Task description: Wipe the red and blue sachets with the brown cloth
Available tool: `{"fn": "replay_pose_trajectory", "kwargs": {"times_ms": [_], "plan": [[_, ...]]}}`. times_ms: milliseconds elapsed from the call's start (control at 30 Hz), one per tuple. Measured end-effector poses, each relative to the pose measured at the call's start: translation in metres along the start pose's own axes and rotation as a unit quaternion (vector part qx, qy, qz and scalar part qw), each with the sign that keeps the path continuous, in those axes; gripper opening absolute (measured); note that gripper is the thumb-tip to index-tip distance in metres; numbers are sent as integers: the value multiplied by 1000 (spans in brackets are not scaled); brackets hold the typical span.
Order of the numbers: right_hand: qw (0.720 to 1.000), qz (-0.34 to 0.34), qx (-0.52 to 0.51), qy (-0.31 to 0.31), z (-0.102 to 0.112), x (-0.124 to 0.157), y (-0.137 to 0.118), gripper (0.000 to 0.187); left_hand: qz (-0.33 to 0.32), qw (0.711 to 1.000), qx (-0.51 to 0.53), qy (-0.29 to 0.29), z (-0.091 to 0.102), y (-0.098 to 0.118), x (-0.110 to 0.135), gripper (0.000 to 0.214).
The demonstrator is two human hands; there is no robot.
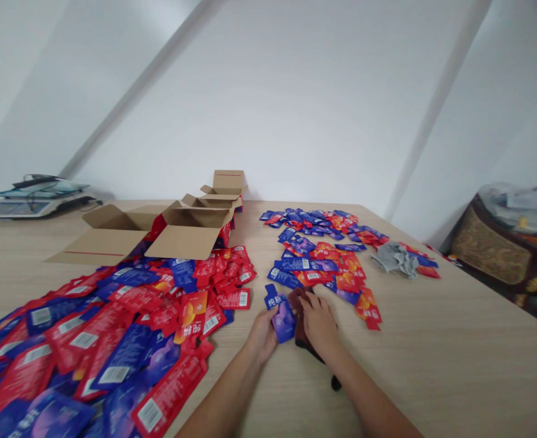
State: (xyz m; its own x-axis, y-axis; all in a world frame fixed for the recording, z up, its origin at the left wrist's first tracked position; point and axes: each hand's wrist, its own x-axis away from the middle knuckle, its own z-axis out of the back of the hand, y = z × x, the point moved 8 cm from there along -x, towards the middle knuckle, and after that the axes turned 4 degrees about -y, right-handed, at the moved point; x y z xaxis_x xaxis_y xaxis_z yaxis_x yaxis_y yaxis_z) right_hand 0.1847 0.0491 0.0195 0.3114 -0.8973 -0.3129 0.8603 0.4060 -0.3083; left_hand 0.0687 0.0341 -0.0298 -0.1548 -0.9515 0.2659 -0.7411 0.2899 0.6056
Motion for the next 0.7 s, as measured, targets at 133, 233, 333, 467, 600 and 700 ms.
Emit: {"fn": "replay_pose_trajectory", "kwargs": {"times_ms": [133,233,333,467,600,700], "plan": [[1000,11,-8,24,-4,1,19,43,-72,990,-57,107,26,35,6,27],[999,12,-10,33,-6,2,22,42,-147,961,-102,209,49,86,20,25],[999,13,-8,35,-8,1,21,42,-263,927,-80,254,58,152,40,22],[999,10,-20,42,-7,0,21,41,-436,882,-6,179,42,221,55,20],[999,6,-12,40,-6,0,21,41,-314,939,-123,71,11,192,8,17],[999,8,5,38,-5,-1,19,41,-193,913,-340,118,5,145,-35,18]]}}
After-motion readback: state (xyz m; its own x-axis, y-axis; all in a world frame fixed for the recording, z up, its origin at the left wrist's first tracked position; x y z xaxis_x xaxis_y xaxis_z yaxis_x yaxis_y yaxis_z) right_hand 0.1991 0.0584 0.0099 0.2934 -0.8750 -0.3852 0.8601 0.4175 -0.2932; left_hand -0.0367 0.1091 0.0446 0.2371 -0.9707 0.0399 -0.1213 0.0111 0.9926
